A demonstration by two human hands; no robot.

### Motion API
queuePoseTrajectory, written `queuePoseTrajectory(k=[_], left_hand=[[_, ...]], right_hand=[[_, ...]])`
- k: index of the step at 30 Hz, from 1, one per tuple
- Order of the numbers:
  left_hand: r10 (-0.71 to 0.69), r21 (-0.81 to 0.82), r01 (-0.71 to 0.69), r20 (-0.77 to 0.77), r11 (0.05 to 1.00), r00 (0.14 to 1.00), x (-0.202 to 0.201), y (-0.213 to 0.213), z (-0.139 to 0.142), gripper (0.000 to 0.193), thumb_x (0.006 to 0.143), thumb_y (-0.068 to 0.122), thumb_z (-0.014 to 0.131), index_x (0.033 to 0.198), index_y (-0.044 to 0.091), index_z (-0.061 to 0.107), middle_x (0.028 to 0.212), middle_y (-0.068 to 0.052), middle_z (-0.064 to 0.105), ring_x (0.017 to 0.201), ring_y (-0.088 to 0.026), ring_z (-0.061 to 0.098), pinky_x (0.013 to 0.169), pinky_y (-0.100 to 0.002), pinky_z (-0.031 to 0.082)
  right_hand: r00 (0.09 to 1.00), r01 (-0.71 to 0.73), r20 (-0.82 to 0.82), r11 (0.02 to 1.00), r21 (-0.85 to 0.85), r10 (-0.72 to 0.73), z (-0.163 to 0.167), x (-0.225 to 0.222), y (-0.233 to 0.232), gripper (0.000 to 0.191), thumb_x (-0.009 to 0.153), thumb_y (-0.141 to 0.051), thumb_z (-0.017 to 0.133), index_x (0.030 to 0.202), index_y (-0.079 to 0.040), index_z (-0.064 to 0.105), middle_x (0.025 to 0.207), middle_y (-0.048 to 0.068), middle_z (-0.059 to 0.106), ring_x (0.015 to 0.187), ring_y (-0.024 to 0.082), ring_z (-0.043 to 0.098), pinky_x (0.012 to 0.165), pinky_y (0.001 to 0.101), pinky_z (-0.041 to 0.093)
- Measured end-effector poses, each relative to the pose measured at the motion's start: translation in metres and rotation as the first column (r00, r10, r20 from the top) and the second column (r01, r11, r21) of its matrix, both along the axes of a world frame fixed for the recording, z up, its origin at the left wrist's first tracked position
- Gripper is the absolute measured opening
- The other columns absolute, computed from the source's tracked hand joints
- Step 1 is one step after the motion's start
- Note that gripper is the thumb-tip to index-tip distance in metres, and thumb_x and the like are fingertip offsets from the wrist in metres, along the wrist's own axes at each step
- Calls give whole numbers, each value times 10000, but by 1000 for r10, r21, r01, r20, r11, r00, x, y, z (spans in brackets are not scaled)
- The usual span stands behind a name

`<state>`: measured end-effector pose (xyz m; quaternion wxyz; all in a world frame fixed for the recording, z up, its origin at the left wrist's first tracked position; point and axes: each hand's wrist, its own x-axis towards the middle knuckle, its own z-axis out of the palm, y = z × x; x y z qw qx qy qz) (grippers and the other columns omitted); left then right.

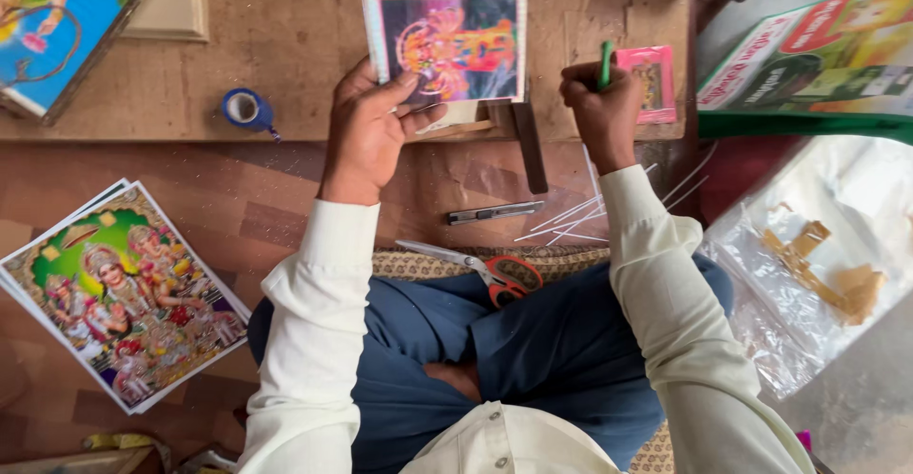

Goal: The person assembles a small picture frame by placing a printed image onto a cardboard backing, securing it with a clear plastic sheet, and applying decorative tape to the edges. They use a ruler and utility knife to trim excess material and then apply red and pink tape to finish the frame.

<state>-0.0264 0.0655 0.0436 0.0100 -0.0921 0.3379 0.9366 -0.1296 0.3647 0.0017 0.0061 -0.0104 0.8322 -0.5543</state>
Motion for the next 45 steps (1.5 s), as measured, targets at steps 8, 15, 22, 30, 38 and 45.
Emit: queuePoseTrajectory(k=[8,15,22,30,38,45], left_hand=[[-31,-35,31,-23,999,999,1,0,-7,203,1026,76,635,1224,32,648,1131,-101,738,973,-231,749,864,-430,650],[-39,-55,35,-59,998,998,1,2,-4,187,1035,73,632,1219,39,644,1141,-100,736,979,-226,751,848,-415,654],[-36,-15,36,-6,999,999,2,0,-1,214,1016,66,606,1209,-8,661,1105,-131,745,917,-218,755,778,-394,661],[-53,67,49,62,997,997,4,0,-1,177,973,33,608,1113,-54,673,1025,-159,748,885,-260,759,767,-414,664],[-102,191,70,161,979,982,7,-6,-12,208,943,52,596,1061,-100,676,1003,-198,741,889,-295,749,830,-429,655],[-144,254,75,264,964,954,7,-12,-14,199,920,45,609,1067,-79,656,1009,-177,732,912,-286,739,854,-440,653]], right_hand=[[995,39,-99,981,192,-20,1,3,-9,85,868,-34,712,888,9,783,675,49,706,625,90,680,582,259,537],[999,-28,-43,998,52,31,12,4,-10,101,918,-83,812,913,10,770,745,58,715,653,93,646,604,264,514],[715,-145,-631,946,290,303,52,35,-20,164,973,15,806,1129,-19,771,1130,95,720,960,200,722,788,320,588],[391,-39,-800,877,479,454,76,43,-36,223,902,29,878,1103,-24,796,1081,124,756,863,234,735,685,319,553],[277,-110,-756,802,588,593,93,49,-28,279,806,66,814,1077,28,758,1055,145,702,900,305,734,744,386,590],[265,-114,-716,758,642,646,104,55,-32,261,781,73,817,1031,40,750,1033,127,661,822,269,679,692,378,560]])
